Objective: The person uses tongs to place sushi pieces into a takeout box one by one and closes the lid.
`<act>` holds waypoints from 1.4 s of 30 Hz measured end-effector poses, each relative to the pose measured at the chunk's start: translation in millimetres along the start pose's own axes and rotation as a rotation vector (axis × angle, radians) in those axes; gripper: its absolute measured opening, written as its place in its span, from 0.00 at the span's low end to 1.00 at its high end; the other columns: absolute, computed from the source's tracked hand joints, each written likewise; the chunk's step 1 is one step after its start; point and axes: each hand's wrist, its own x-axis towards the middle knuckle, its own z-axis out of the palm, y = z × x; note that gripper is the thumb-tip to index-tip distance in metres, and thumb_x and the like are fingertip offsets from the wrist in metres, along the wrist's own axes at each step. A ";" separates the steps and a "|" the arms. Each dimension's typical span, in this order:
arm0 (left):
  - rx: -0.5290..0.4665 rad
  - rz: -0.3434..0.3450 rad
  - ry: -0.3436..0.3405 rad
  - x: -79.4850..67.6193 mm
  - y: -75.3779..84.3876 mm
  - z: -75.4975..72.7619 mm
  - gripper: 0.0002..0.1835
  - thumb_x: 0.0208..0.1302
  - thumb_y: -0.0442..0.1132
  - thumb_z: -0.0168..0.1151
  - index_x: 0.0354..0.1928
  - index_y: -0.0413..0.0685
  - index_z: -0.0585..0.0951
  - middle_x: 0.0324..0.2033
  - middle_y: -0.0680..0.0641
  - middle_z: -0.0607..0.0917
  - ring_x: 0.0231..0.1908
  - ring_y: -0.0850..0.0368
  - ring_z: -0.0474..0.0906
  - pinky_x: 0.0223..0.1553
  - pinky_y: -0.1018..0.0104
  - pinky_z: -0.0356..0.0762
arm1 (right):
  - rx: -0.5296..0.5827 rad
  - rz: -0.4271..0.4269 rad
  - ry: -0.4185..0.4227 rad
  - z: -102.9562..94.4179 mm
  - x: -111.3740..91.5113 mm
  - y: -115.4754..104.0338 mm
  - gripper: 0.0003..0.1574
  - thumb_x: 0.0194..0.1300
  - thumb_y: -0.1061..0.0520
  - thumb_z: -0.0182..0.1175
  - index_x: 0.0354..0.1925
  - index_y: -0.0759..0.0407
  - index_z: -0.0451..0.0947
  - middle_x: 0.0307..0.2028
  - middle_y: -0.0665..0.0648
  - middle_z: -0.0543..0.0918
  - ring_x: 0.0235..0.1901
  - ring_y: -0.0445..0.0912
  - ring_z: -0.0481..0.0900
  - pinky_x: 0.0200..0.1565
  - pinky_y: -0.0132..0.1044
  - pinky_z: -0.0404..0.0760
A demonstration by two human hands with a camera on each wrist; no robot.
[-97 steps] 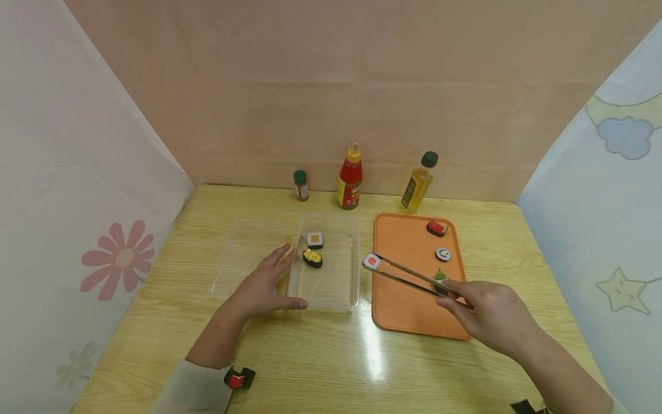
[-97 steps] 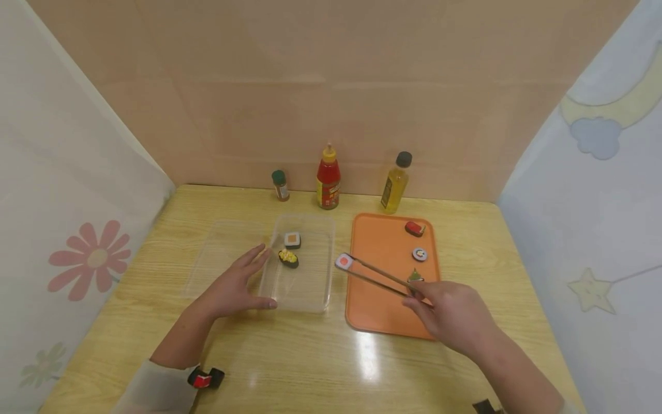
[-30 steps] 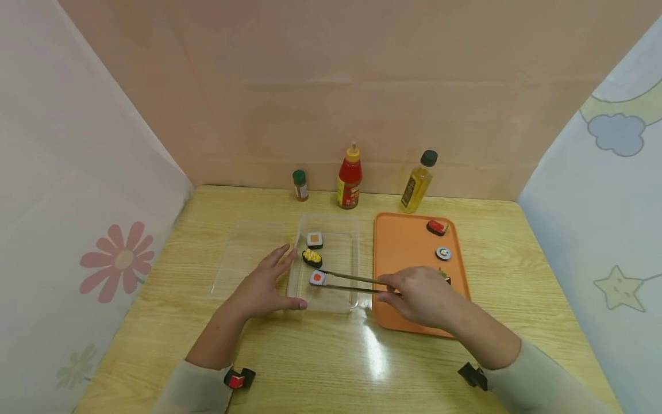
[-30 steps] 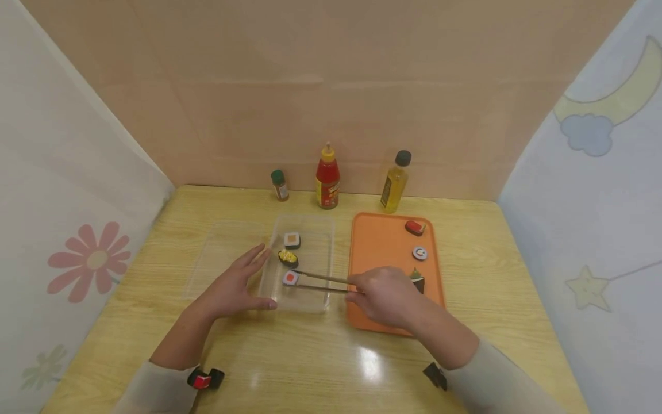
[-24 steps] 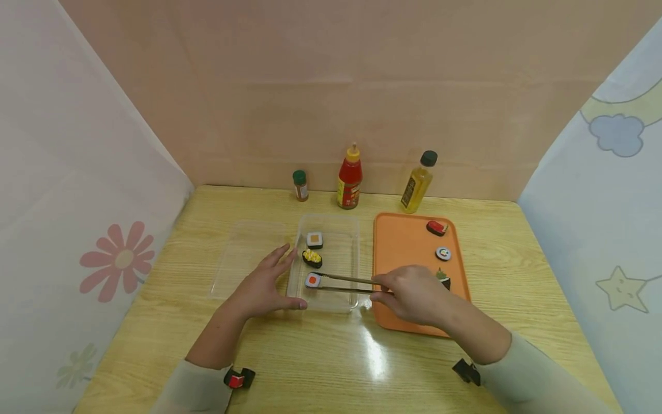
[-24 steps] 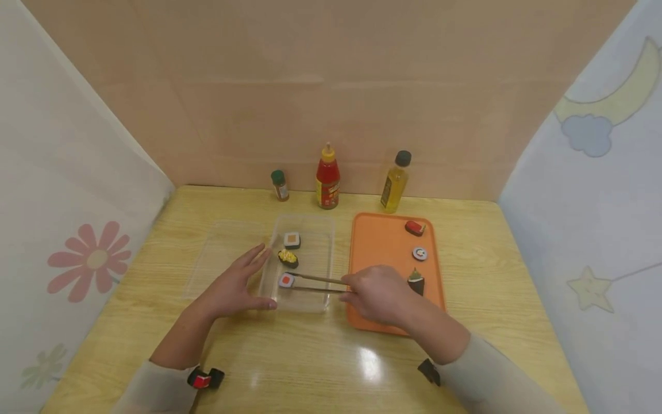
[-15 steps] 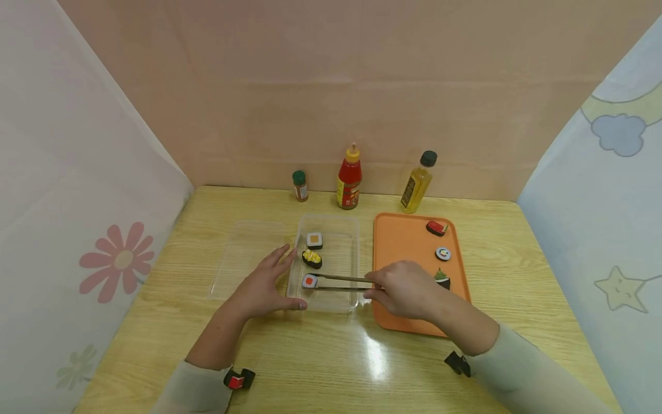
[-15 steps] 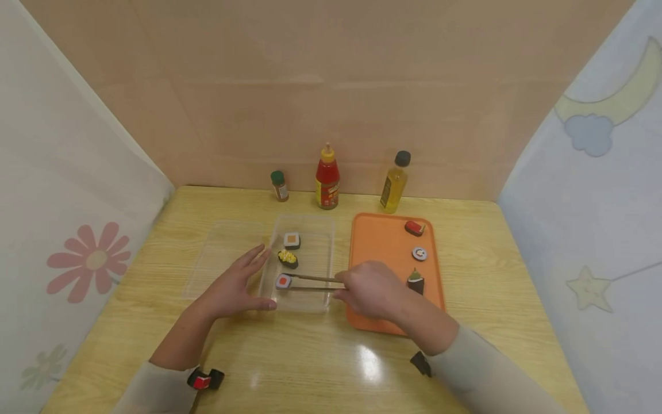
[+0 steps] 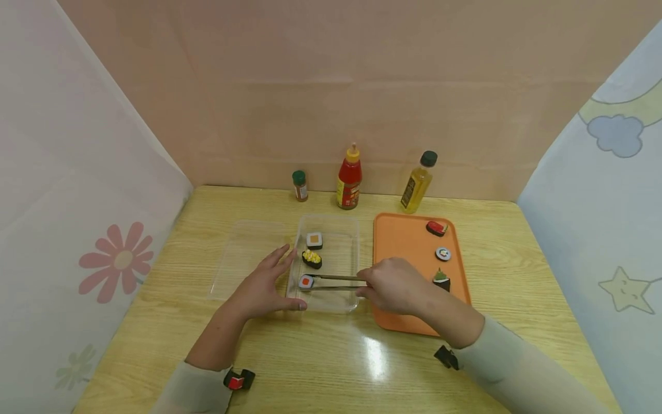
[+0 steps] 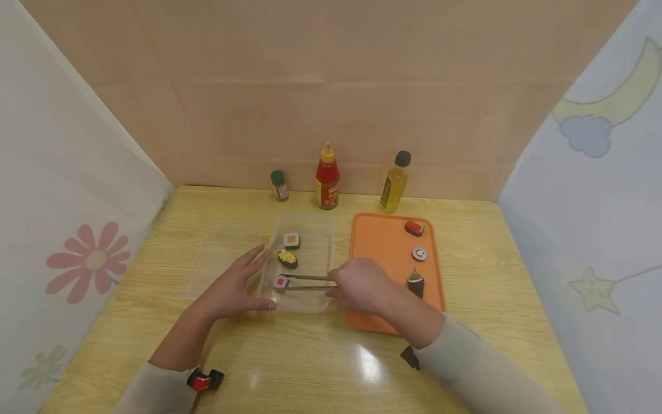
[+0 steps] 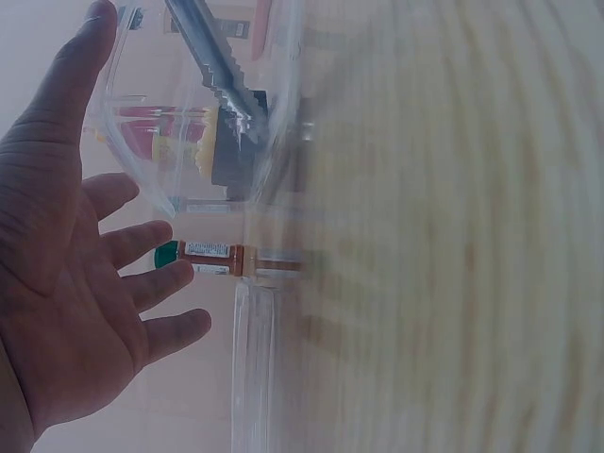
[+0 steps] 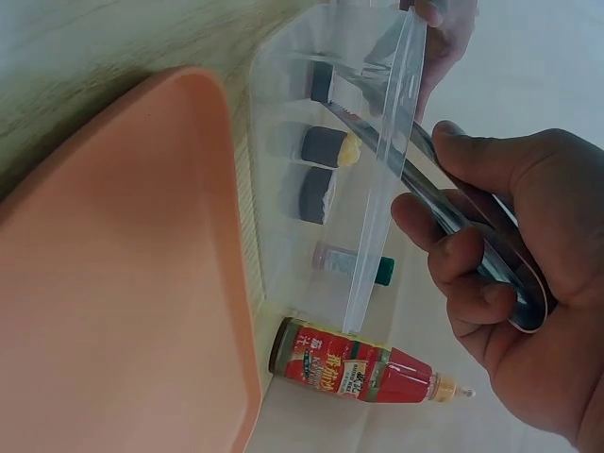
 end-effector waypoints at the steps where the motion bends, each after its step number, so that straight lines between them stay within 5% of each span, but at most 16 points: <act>1: 0.001 0.002 0.000 0.0 0.4 -0.1 0.70 0.40 0.77 0.76 0.83 0.58 0.56 0.83 0.49 0.50 0.80 0.38 0.47 0.67 0.31 0.64 | -0.002 0.003 -0.004 -0.1 0.3 -0.5 0.17 0.71 0.45 0.68 0.49 0.54 0.88 0.31 0.48 0.89 0.27 0.40 0.85 0.31 0.40 0.83; 13: 0.011 -0.020 -0.012 0.7 -0.1 0.3 0.71 0.39 0.78 0.75 0.83 0.60 0.55 0.83 0.53 0.48 0.80 0.40 0.46 0.68 0.32 0.64 | -0.012 0.013 -0.017 -1.2 -2.9 -2.0 0.18 0.71 0.44 0.67 0.48 0.54 0.87 0.30 0.47 0.88 0.27 0.40 0.84 0.32 0.41 0.83; 22: 0.010 -0.016 -0.004 0.6 0.5 -0.6 0.70 0.40 0.74 0.79 0.83 0.59 0.55 0.83 0.50 0.49 0.80 0.39 0.46 0.68 0.31 0.63 | 0.013 -0.015 0.093 -3.7 -17.9 -1.0 0.13 0.71 0.46 0.68 0.42 0.53 0.86 0.28 0.44 0.86 0.25 0.36 0.81 0.30 0.37 0.81; 29: 0.021 -0.008 -0.004 -1.8 0.8 0.5 0.71 0.39 0.78 0.75 0.83 0.59 0.54 0.83 0.50 0.49 0.80 0.39 0.46 0.68 0.31 0.64 | 0.042 -0.013 0.167 -4.1 -32.0 1.7 0.20 0.70 0.47 0.69 0.51 0.60 0.88 0.39 0.52 0.91 0.33 0.42 0.89 0.37 0.42 0.87; 42: 0.019 0.006 0.010 -2.1 0.2 0.3 0.71 0.38 0.80 0.74 0.83 0.57 0.56 0.82 0.49 0.51 0.79 0.39 0.48 0.68 0.32 0.64 | 0.076 0.107 0.240 -0.9 -58.1 14.9 0.22 0.69 0.47 0.70 0.53 0.60 0.87 0.36 0.48 0.89 0.33 0.44 0.88 0.35 0.40 0.86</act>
